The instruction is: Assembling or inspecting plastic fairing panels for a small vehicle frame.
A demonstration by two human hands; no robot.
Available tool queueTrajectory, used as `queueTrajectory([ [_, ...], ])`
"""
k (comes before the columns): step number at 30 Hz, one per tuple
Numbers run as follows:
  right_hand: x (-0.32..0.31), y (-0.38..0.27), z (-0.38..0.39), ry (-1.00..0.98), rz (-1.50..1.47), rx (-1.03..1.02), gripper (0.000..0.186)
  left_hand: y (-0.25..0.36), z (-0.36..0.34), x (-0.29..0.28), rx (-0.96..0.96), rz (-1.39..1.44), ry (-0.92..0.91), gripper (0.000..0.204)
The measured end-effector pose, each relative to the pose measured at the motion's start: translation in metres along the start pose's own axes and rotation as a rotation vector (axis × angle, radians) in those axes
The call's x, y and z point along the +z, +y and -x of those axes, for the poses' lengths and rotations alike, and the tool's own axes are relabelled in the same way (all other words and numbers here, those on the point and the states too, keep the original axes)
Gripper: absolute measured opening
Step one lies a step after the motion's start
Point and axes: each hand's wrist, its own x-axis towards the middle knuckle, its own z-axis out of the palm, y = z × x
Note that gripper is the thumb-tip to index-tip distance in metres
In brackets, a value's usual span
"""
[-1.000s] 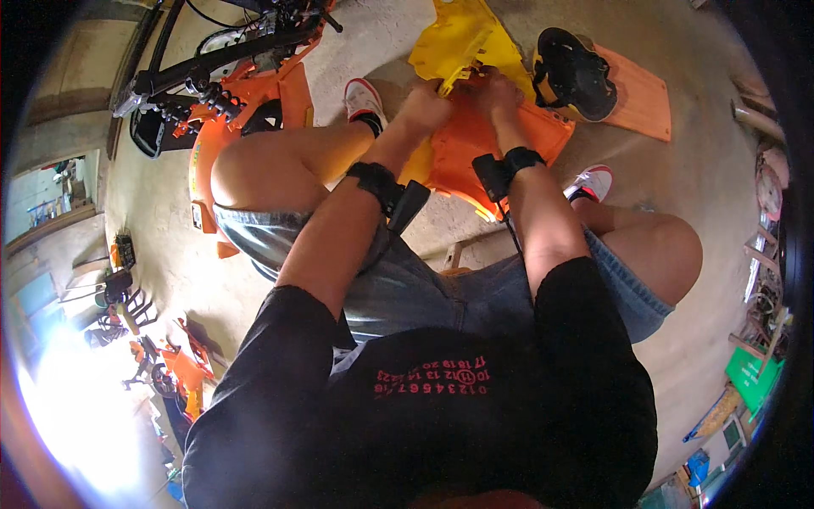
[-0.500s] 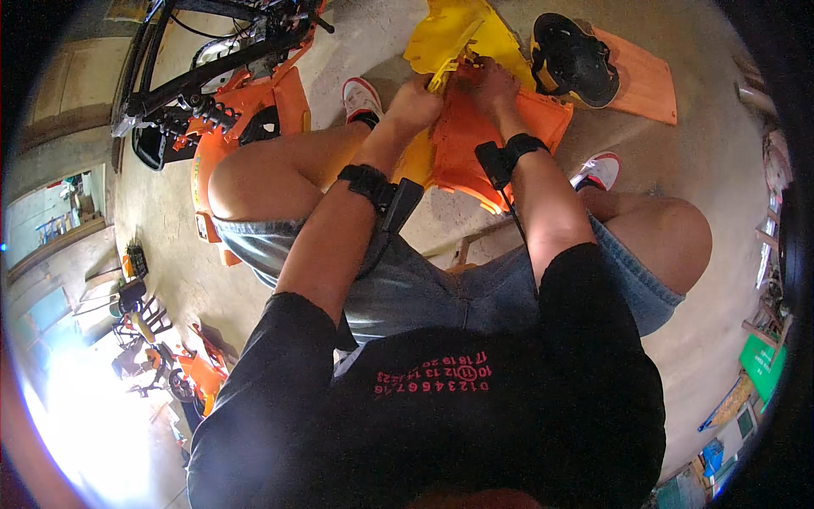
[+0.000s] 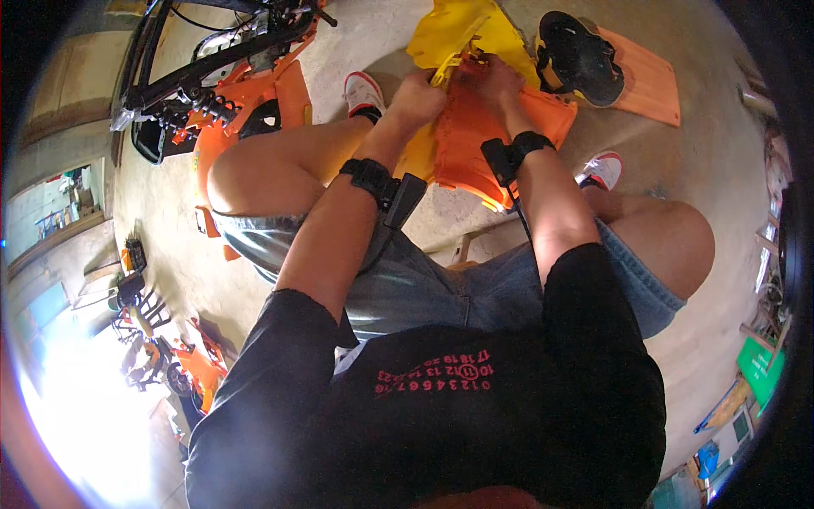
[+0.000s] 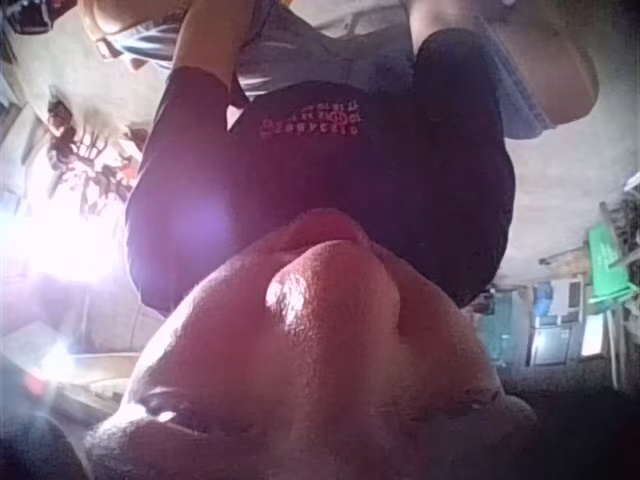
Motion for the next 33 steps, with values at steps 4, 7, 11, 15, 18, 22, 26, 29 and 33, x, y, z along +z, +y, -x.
queueTrajectory([
  [4, 0.002, 0.009, -0.003, 0.023, 0.07, 0.019, 0.072, 0.006, 0.0, 0.006, -0.024, 0.017, -0.012, 0.036],
  [7, 0.003, -0.001, -0.004, -0.054, 0.098, -0.015, 0.068, -0.012, -0.006, 0.003, -0.031, 0.007, -0.009, 0.035],
  [11, 0.024, -0.006, -0.001, -0.037, 0.248, -0.005, 0.062, -0.026, -0.01, 0.007, -0.04, 0.136, 0.01, 0.035],
  [15, 0.05, 0.013, 0.009, 0.373, 0.377, -0.189, 0.044, -0.002, -0.011, 0.005, -0.143, -0.011, 0.024, 0.037],
  [18, 0.054, 0.025, 0.007, 0.466, 0.338, -0.302, 0.056, 0.004, -0.013, 0.003, -0.151, -0.024, -0.002, 0.042],
  [22, 0.053, 0.032, 0.016, -0.19, 0.153, -0.223, 0.073, 0.0, -0.02, 0.006, -0.201, 0.023, -0.066, 0.043],
  [26, 0.057, -0.025, 0.089, 0.099, 0.117, -0.486, 0.091, -0.062, -0.024, -0.019, 0.007, -0.559, -0.024, 0.043],
  [29, 0.06, -0.008, 0.099, -0.067, 0.5, -0.322, 0.101, -0.041, -0.018, 0.003, -0.015, -0.24, -0.015, 0.046],
  [33, 0.088, 0.013, 0.093, 0.101, 0.553, -0.32, 0.076, -0.025, -0.017, -0.002, -0.052, -0.291, -0.056, 0.046],
])
